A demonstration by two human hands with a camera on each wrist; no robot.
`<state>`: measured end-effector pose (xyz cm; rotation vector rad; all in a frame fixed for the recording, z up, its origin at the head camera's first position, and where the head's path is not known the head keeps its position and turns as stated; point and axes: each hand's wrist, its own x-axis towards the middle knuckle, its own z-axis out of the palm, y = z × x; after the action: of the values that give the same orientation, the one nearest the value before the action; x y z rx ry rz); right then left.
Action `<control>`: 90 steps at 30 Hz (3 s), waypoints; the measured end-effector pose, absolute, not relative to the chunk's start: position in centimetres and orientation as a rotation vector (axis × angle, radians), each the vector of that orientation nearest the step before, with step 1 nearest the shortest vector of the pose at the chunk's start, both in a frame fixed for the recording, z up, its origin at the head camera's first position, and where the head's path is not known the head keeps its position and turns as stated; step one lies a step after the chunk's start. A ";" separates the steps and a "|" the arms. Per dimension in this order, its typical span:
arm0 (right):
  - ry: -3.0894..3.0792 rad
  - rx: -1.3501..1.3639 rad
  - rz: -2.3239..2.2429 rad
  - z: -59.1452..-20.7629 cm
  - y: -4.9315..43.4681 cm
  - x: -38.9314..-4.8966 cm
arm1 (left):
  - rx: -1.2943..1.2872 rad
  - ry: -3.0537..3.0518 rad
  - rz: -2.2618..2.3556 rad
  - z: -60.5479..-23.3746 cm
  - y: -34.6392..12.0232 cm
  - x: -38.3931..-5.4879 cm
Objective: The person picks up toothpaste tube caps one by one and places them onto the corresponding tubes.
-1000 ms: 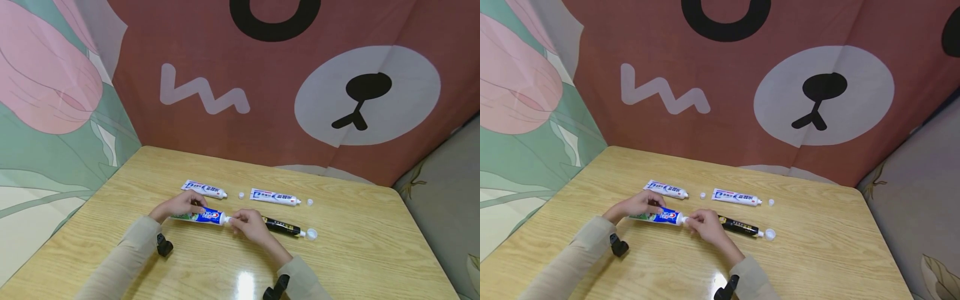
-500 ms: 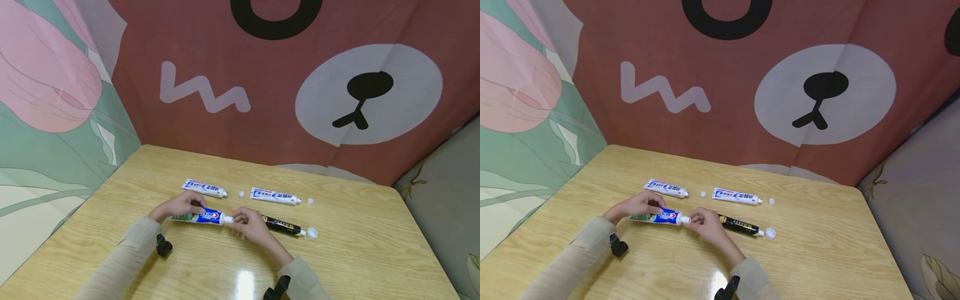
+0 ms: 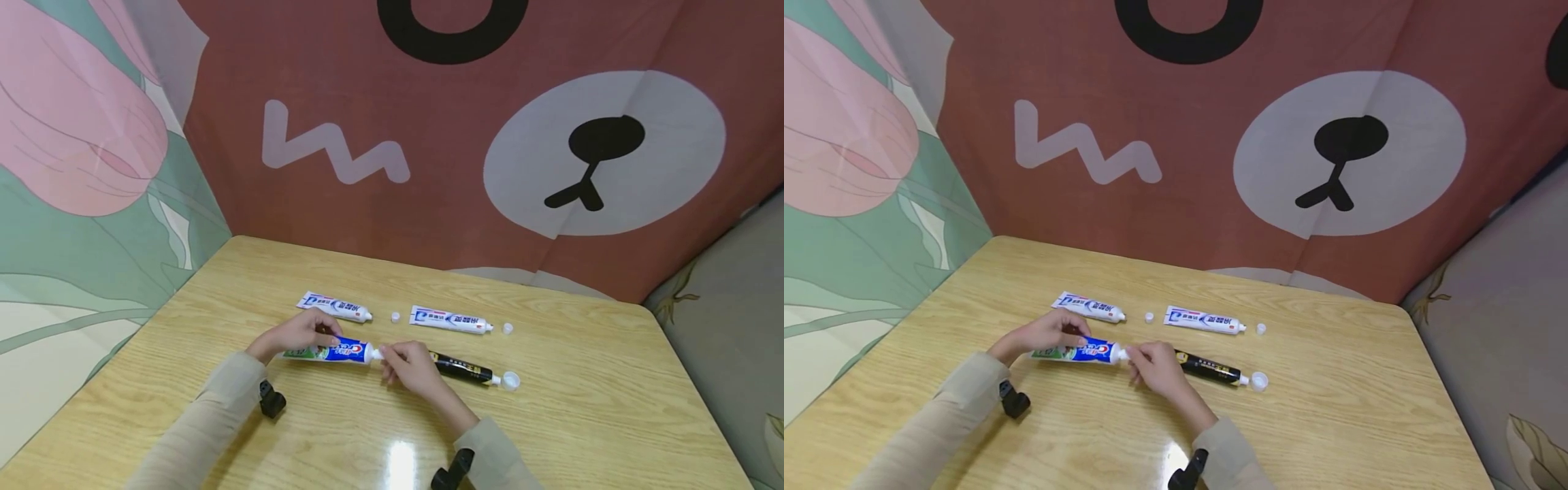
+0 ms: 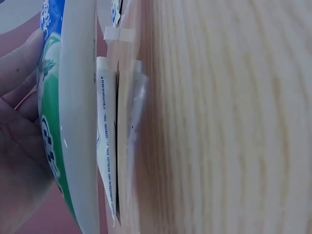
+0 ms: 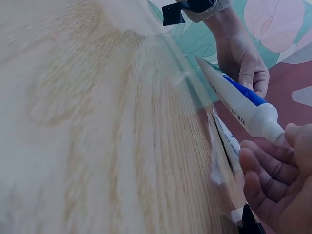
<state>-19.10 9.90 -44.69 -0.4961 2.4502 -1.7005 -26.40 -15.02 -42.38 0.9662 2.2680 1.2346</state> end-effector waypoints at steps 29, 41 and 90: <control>2.480 -0.527 -1.786 -43.1 9.6 -18.3 | 0.960 2.279 1.248 -42.3 -15.0 -26.3; 2.535 -0.582 -1.706 -44.7 9.8 -19.0 | 0.971 2.281 1.250 -42.1 -14.6 -26.0; 2.493 -0.564 -1.665 -44.9 8.9 -18.5 | 0.923 2.281 1.224 -43.1 -15.4 -26.4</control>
<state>-18.46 8.86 -44.86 -0.5645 2.4926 -1.6647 -26.37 -15.36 -43.05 0.9226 2.2810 1.2236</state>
